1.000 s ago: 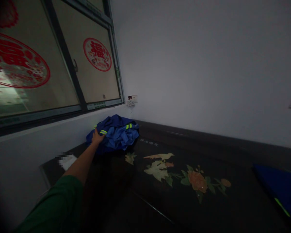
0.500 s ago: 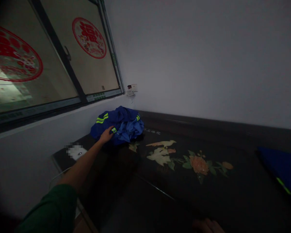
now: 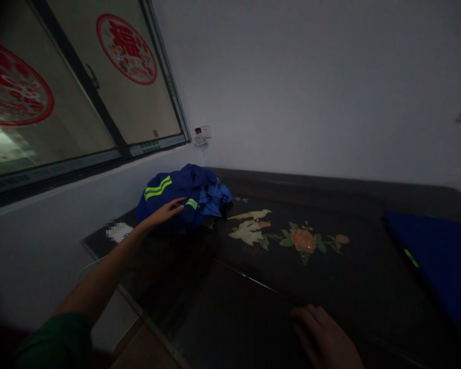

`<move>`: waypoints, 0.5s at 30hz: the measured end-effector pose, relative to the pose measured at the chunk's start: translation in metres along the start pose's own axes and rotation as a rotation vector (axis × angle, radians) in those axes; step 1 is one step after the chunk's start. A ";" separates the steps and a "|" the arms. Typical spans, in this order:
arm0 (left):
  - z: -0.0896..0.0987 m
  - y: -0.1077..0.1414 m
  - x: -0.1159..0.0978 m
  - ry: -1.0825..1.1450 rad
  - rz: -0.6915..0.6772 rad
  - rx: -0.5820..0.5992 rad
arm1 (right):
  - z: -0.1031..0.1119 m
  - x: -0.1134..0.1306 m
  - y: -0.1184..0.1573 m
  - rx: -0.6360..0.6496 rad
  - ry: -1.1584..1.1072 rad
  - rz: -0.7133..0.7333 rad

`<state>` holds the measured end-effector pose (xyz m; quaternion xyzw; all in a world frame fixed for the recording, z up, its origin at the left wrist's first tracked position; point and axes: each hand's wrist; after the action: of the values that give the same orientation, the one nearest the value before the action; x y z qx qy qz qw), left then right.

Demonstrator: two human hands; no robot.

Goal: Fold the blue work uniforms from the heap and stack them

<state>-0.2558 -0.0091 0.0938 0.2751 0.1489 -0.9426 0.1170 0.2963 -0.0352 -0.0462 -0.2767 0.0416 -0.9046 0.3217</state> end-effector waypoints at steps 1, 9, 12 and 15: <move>0.009 -0.001 0.000 -0.010 0.035 -0.048 | -0.001 0.000 0.000 -0.011 -0.007 0.001; 0.030 -0.026 0.037 -0.499 0.252 -0.359 | 0.002 0.006 -0.001 0.009 -0.060 -0.013; 0.023 -0.034 0.035 -0.467 0.293 -0.248 | 0.006 0.010 -0.003 0.018 -0.079 -0.017; 0.041 -0.044 0.017 -0.462 0.291 -0.302 | 0.009 0.013 -0.004 0.041 -0.083 -0.012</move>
<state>-0.3024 0.0153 0.1270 0.0514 0.2157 -0.9208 0.3210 0.2908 -0.0387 -0.0313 -0.3075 0.0080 -0.8949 0.3232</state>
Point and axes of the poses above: each hand's wrist, its own y-axis away from the middle knuckle, its own z-axis out of the back of the hand, x = y × z, and after that the axes turned 2 degrees about -x, right-handed
